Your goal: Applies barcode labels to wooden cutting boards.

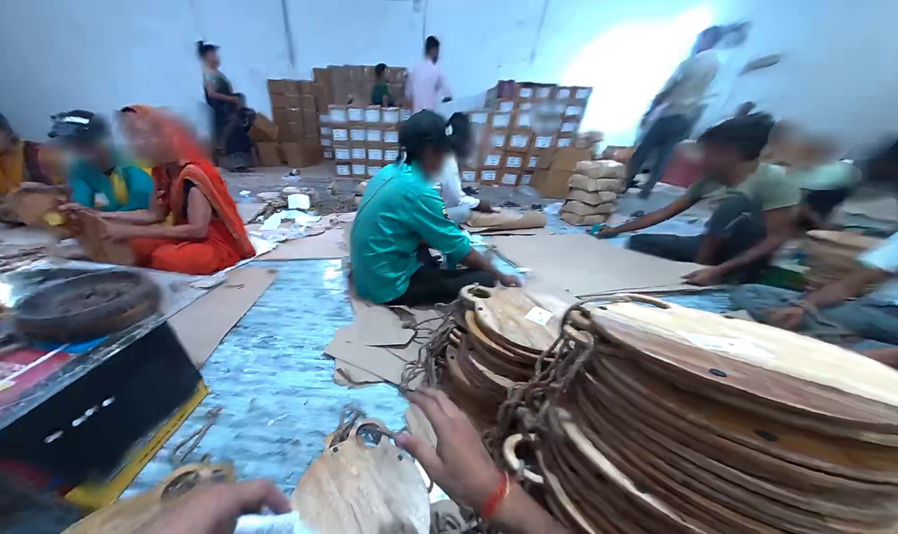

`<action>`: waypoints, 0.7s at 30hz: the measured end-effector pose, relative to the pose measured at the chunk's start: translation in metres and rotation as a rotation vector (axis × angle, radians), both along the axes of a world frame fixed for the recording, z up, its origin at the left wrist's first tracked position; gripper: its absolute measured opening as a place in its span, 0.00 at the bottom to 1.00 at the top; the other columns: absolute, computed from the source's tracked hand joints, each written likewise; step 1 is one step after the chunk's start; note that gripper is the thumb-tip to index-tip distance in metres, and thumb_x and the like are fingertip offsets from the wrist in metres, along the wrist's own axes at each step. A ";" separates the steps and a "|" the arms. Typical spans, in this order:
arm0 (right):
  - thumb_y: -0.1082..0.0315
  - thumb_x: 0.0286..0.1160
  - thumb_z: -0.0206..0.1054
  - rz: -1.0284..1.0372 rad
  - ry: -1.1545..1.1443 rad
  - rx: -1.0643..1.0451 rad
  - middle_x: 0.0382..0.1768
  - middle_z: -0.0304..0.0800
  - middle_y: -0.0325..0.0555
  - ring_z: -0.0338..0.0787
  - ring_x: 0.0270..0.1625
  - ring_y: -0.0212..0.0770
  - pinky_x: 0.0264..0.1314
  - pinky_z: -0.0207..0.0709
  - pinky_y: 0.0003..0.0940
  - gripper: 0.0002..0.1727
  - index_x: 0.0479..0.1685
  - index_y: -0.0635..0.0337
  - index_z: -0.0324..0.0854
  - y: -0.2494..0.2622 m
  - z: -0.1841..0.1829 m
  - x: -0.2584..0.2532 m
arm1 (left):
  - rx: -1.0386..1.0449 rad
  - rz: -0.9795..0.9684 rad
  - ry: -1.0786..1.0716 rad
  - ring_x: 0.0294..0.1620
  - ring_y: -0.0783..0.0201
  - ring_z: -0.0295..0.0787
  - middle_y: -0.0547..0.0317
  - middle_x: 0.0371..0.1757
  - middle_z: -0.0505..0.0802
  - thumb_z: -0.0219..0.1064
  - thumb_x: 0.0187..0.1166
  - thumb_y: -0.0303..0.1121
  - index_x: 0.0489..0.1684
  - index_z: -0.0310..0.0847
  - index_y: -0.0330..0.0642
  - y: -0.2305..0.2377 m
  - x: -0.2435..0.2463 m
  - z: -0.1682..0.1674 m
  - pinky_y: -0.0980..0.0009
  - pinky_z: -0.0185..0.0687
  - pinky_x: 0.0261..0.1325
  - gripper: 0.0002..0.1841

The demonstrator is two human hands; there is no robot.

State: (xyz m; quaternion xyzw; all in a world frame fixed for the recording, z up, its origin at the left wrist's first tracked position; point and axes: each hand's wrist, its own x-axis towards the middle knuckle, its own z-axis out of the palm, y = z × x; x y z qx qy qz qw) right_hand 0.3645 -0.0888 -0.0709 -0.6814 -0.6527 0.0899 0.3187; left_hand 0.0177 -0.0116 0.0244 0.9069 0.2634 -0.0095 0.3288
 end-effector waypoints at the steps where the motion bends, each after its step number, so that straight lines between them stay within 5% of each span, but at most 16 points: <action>1: 0.33 0.77 0.62 0.098 0.098 0.095 0.79 0.80 0.50 0.80 0.80 0.47 0.80 0.75 0.52 0.38 0.77 0.51 0.80 -0.017 0.001 -0.030 | 0.017 0.060 -0.054 0.48 0.51 0.93 0.48 0.50 0.95 0.80 0.71 0.38 0.61 0.87 0.44 -0.001 0.000 0.002 0.44 0.87 0.55 0.20; 5: 0.40 0.72 0.74 0.312 0.313 0.332 0.72 0.86 0.51 0.85 0.74 0.44 0.75 0.82 0.47 0.36 0.71 0.59 0.84 -0.046 0.019 -0.099 | 0.090 0.217 -0.216 0.36 0.74 0.90 0.70 0.37 0.94 0.80 0.70 0.46 0.46 0.91 0.53 -0.009 0.006 0.004 0.68 0.88 0.42 0.13; 8: 0.48 0.76 0.74 0.343 0.323 0.393 0.62 0.91 0.48 0.91 0.63 0.39 0.66 0.87 0.39 0.31 0.71 0.60 0.84 -0.036 0.023 -0.121 | 0.065 0.225 -0.233 0.27 0.78 0.85 0.74 0.29 0.92 0.79 0.71 0.47 0.39 0.91 0.54 -0.014 0.009 0.010 0.75 0.82 0.32 0.11; 10: 0.55 0.78 0.73 0.336 0.312 0.432 0.50 0.94 0.43 0.93 0.52 0.35 0.57 0.90 0.34 0.21 0.65 0.57 0.88 -0.027 0.023 -0.124 | 0.054 0.205 -0.190 0.25 0.78 0.83 0.73 0.27 0.91 0.78 0.72 0.50 0.40 0.91 0.54 -0.015 0.009 0.014 0.74 0.80 0.30 0.12; 13: 0.62 0.73 0.76 0.342 0.265 0.467 0.47 0.94 0.40 0.92 0.52 0.36 0.54 0.89 0.36 0.11 0.51 0.49 0.95 -0.023 0.023 -0.126 | 0.075 0.127 -0.151 0.23 0.75 0.82 0.70 0.26 0.90 0.71 0.78 0.55 0.43 0.91 0.52 -0.015 0.006 0.015 0.71 0.80 0.30 0.17; 18: 0.65 0.65 0.79 0.389 0.275 0.300 0.47 0.93 0.46 0.92 0.53 0.45 0.57 0.87 0.46 0.11 0.44 0.56 0.91 -0.021 0.025 -0.122 | 0.053 -0.057 -0.047 0.29 0.57 0.86 0.51 0.30 0.90 0.56 0.91 0.50 0.51 0.90 0.40 -0.013 0.008 0.022 0.51 0.82 0.37 0.23; 21: 0.68 0.64 0.78 0.444 0.337 0.231 0.39 0.91 0.50 0.91 0.44 0.46 0.49 0.86 0.45 0.09 0.40 0.62 0.89 -0.017 0.024 -0.122 | 0.033 -0.067 0.000 0.35 0.49 0.90 0.44 0.34 0.93 0.53 0.93 0.47 0.58 0.89 0.38 -0.015 0.007 0.022 0.42 0.83 0.43 0.23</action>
